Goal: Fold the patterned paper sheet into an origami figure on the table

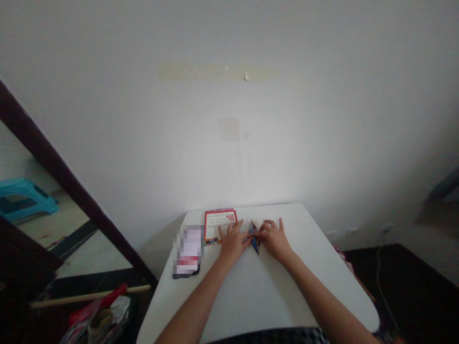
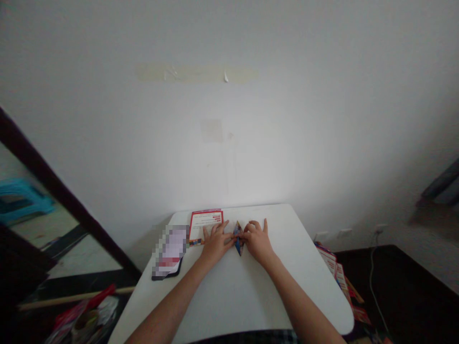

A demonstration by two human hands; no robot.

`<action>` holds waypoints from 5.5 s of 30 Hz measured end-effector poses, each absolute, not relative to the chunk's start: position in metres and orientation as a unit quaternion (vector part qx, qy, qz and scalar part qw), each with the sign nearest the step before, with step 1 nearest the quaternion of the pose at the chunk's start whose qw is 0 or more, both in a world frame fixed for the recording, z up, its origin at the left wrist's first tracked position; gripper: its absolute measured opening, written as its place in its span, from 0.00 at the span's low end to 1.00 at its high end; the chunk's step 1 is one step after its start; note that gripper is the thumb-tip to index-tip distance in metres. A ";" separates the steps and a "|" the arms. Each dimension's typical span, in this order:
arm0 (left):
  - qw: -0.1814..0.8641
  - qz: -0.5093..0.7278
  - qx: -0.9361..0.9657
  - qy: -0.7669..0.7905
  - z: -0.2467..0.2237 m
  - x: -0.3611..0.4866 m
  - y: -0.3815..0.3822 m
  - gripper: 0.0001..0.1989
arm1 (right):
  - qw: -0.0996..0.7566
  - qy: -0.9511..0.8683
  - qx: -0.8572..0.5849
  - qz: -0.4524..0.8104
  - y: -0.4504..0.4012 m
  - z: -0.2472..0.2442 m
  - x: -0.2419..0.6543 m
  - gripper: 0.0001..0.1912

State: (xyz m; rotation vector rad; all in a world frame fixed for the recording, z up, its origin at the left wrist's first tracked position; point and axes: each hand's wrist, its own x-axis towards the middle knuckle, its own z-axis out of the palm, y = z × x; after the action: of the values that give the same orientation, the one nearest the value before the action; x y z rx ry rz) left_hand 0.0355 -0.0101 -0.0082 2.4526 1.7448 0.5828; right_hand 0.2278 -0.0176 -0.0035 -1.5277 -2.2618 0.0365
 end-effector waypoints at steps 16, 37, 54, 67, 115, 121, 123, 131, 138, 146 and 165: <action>0.038 0.226 0.788 0.571 -0.009 0.029 -0.010 0.10 | 0.226 -0.783 -0.579 0.004 -0.018 -0.005 0.229 0.05; 0.017 0.216 0.825 0.522 -0.008 0.034 -0.014 0.09 | 0.217 -0.763 -0.603 0.086 -0.017 -0.006 0.231 0.10; 0.046 0.202 0.796 0.569 -0.014 0.029 -0.010 0.10 | 0.228 -0.750 -0.615 0.092 -0.017 -0.006 0.231 0.06; 0.040 0.231 0.791 0.565 -0.007 0.029 -0.011 0.06 | 0.243 -0.740 -0.621 0.089 -0.017 -0.008 0.231 0.06; 0.073 0.286 0.778 0.555 -0.010 0.029 -0.003 0.14 | 0.300 -0.711 -0.633 0.064 -0.011 -0.019 0.234 0.11; 0.030 0.283 0.764 0.579 -0.016 0.028 -0.001 0.21 | 0.308 -0.724 -0.614 0.055 -0.009 -0.021 0.234 0.06; 0.021 0.282 0.760 0.586 -0.017 0.028 -0.001 0.18 | 0.314 -0.730 -0.604 0.051 -0.008 -0.023 0.235 0.06; 0.014 0.324 0.743 0.586 -0.020 0.027 0.003 0.03 | 0.340 -0.736 -0.584 0.036 -0.006 -0.029 0.236 0.06; 0.004 0.426 0.711 0.560 -0.022 0.023 0.012 0.03 | 0.373 -0.733 -0.566 0.046 0.004 -0.036 0.244 0.12; 0.010 0.473 0.691 0.547 -0.025 0.020 0.017 0.04 | 0.385 -0.729 -0.563 0.055 0.009 -0.045 0.248 0.07; 0.004 0.417 0.651 0.634 -0.008 0.023 0.004 0.05 | 0.396 -0.734 -0.548 0.063 0.009 -0.044 0.247 0.04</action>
State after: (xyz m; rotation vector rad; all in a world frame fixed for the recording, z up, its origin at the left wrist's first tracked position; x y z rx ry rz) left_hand 0.0229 0.0041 -0.0079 2.0392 1.9877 1.3083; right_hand 0.2472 0.0093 -0.0438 -1.3885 -1.8607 0.1609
